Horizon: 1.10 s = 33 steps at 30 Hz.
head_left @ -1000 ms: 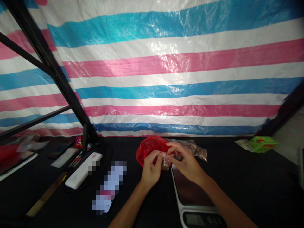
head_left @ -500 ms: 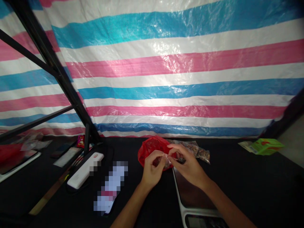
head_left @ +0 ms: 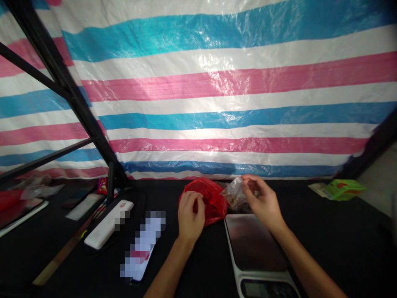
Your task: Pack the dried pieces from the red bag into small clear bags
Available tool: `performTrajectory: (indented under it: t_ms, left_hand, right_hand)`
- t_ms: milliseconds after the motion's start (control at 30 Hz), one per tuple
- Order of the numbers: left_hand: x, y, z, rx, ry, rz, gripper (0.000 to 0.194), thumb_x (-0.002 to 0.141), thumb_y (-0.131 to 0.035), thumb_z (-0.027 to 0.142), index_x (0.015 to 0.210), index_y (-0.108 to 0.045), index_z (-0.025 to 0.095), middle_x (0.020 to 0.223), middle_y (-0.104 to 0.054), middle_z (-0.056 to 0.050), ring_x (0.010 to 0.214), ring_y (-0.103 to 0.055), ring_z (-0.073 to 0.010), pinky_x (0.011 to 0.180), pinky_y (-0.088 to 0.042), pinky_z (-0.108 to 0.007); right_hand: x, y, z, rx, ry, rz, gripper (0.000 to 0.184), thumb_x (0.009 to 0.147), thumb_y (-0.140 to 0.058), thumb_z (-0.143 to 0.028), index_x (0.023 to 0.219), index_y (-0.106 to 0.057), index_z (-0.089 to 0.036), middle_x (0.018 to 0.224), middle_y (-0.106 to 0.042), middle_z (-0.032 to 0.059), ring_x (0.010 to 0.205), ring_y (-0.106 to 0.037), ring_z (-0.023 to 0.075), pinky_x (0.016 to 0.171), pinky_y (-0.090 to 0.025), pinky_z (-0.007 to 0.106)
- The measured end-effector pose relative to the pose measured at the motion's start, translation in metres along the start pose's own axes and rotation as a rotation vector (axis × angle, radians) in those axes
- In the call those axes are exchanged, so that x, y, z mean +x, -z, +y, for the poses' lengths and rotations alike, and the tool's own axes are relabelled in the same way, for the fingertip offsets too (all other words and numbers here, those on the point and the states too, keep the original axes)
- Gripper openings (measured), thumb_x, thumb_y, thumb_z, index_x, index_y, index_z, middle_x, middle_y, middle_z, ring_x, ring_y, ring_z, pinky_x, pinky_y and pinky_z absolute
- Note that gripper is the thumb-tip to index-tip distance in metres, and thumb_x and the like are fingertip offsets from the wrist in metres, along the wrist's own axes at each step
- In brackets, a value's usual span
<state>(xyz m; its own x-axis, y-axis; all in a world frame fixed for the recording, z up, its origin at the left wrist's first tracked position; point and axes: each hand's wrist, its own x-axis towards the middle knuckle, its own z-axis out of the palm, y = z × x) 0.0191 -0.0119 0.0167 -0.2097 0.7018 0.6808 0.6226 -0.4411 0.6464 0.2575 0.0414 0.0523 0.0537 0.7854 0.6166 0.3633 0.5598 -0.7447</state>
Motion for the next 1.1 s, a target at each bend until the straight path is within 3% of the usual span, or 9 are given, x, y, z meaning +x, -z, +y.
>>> performTrajectory:
  t_ms: [67,133,267,367,500,633,833,967,1100]
  left_hand:
    - [0.005,0.005,-0.005,0.182,0.07,0.13,0.016,0.1,-0.053,0.022,0.096,-0.068,0.021,0.103,-0.064,-0.009,0.102,-0.062,-0.0261,0.095,-0.05,-0.042]
    - [0.008,0.009,-0.008,0.35,0.2,0.151,0.017,0.098,-0.055,0.025,0.107,-0.068,0.02,0.111,-0.06,-0.012,0.108,-0.062,-0.0299,0.097,-0.05,-0.045]
    - [0.006,0.007,-0.012,0.475,0.486,-0.1,0.048,0.096,-0.057,0.039,0.138,-0.055,0.017,0.123,-0.052,-0.017,0.097,-0.069,-0.0342,0.083,-0.054,-0.046]
    - [0.0,0.002,-0.018,0.313,0.556,-0.196,0.064,0.093,-0.063,0.037,0.152,-0.043,0.022,0.133,-0.051,-0.019,0.103,-0.071,-0.0364,0.084,-0.055,-0.045]
    - [-0.002,-0.005,-0.029,-0.13,0.528,-0.158,0.061,0.085,-0.068,0.017,0.143,-0.049,0.02,0.132,-0.063,-0.017,0.121,-0.067,-0.0304,0.107,-0.048,-0.043]
    - [0.001,-0.012,-0.034,-0.443,0.626,-0.159,0.05,0.081,-0.069,0.014,0.129,-0.054,0.021,0.113,-0.075,-0.009,0.104,-0.073,-0.0238,0.098,-0.055,-0.038]
    - [0.009,-0.006,-0.018,-0.661,0.769,-0.156,0.046,0.074,-0.07,0.019,0.118,-0.058,0.02,0.102,-0.076,-0.006,0.083,-0.072,-0.0178,0.077,-0.056,-0.029]
    - [0.013,0.002,-0.003,-0.814,0.868,-0.209,0.051,0.068,-0.069,0.021,0.118,-0.058,0.021,0.096,-0.075,-0.003,0.073,-0.069,-0.0151,0.068,-0.052,-0.025]
    - [0.014,0.007,0.001,-0.897,0.939,-0.285,0.05,0.067,-0.071,0.024,0.116,-0.061,0.022,0.087,-0.073,0.0,0.068,-0.066,-0.014,0.063,-0.049,-0.023]
  right_hand:
    - [0.009,0.013,0.015,-0.063,-0.016,0.06,0.026,0.095,-0.064,-0.04,0.115,-0.068,-0.024,0.096,-0.07,0.0036,0.081,-0.068,0.02,0.079,-0.054,0.033]
    - [0.017,0.026,0.032,-0.139,-0.084,0.104,0.03,0.094,-0.062,-0.041,0.116,-0.068,-0.023,0.095,-0.071,0.0045,0.076,-0.068,0.0203,0.073,-0.054,0.032]
    - [0.024,0.047,0.062,-0.429,-0.18,0.011,0.032,0.089,-0.056,-0.039,0.109,-0.072,-0.02,0.085,-0.072,0.0064,0.068,-0.068,0.0232,0.067,-0.055,0.036]
    - [0.024,0.048,0.068,-0.527,-0.121,-0.064,0.028,0.083,-0.061,-0.037,0.1,-0.075,-0.02,0.09,-0.071,0.0105,0.086,-0.068,0.0311,0.084,-0.055,0.047]
    - [0.016,0.028,0.037,-0.534,0.152,-0.038,0.028,0.09,-0.061,-0.035,0.11,-0.074,-0.021,0.111,-0.067,0.015,0.11,-0.061,0.0357,0.102,-0.047,0.055]
    - [-0.004,-0.002,-0.015,-0.316,0.342,-0.379,0.021,0.1,-0.055,-0.021,0.108,-0.072,-0.028,0.116,-0.071,0.0081,0.115,-0.062,0.0285,0.103,-0.048,0.048]
    - [-0.037,-0.028,-0.044,-0.239,0.277,-0.804,0.017,0.101,-0.064,-0.033,0.11,-0.078,-0.033,0.131,-0.072,0.0045,0.136,-0.052,0.0331,0.115,-0.039,0.057]
    - [-0.043,-0.029,-0.041,-0.205,0.209,-0.896,0.016,0.097,-0.07,-0.041,0.108,-0.079,-0.034,0.128,-0.074,0.0044,0.146,-0.042,0.0381,0.119,-0.029,0.065]
    - [-0.039,-0.029,-0.041,-0.181,0.21,-0.878,0.01,0.097,-0.071,-0.038,0.099,-0.078,-0.032,0.117,-0.076,0.0018,0.138,-0.05,0.033,0.119,-0.031,0.058]
